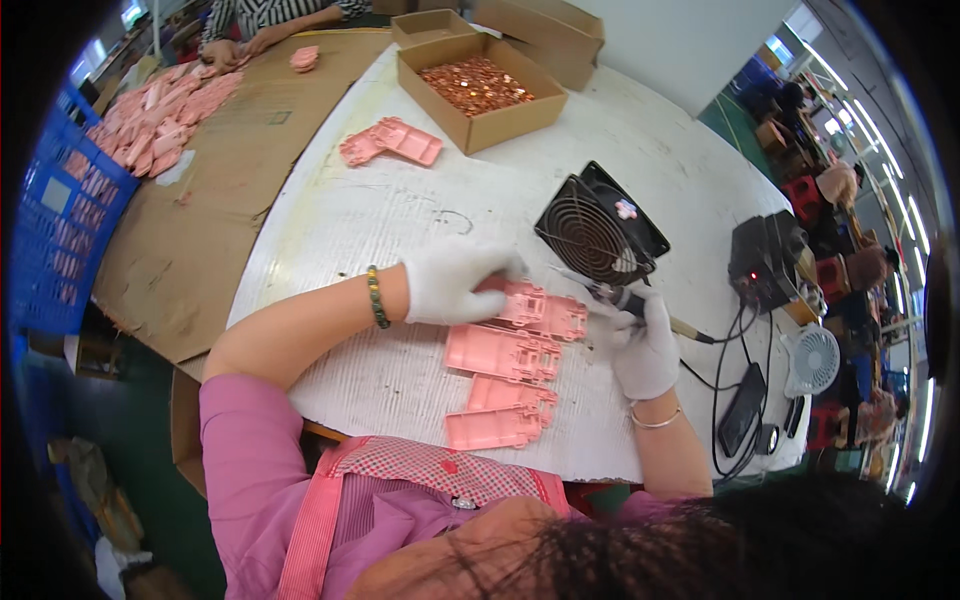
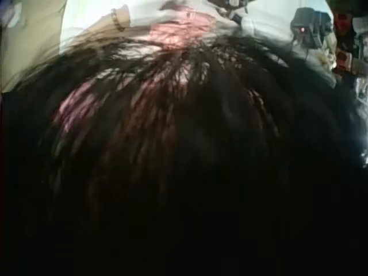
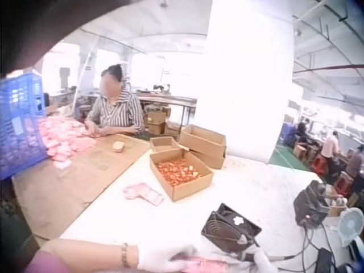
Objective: The person solders plastic parts using a soldering iron, stacks the finished pieces on the table, and places them into a cardboard box by hand.
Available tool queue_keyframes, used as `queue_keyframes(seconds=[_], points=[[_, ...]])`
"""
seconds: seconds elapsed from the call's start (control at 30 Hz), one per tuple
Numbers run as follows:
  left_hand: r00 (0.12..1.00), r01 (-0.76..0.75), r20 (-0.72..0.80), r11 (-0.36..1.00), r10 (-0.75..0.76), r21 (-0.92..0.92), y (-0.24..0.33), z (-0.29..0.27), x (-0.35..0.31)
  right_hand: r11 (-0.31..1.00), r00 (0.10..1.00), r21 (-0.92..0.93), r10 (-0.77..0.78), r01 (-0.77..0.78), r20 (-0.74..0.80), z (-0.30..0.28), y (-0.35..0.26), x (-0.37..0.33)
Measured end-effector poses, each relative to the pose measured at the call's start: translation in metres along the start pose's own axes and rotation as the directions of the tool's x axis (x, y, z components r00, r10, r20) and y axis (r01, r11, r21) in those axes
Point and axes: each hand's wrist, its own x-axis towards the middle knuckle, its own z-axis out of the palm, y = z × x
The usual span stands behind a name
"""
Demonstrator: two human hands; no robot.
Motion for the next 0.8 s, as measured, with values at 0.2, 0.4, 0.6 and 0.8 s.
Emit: queue_keyframes(seconds=[0.2, 0.4, 0.6, 0.8], points=[[0.951, -0.062, 0.297, 0.994, 0.088, -0.095, 0.005, -0.001, 0.004, 0.997, 0.997, -0.053, -0.055, 0.052, -0.052, -0.005, 0.004, 0.001], [0.858, 0.111, 0.494, 0.889, 0.141, -0.445, 0.006, -0.011, -0.002, 0.980, 0.997, -0.183, -0.082, 0.082, 0.010, -0.003, 0.001, 0.002], [0.968, 0.149, -0.239, 0.939, -0.074, 0.311, -0.033, -0.039, -0.007, 0.968, 0.997, 0.247, 0.019, -0.039, 0.080, -0.005, 0.017, 0.004], [0.815, 0.572, -0.333, 0.571, -0.474, 0.589, -0.051, -0.065, 0.001, 0.881, 0.981, 0.436, 0.195, -0.182, 0.015, -0.005, 0.001, -0.003]])
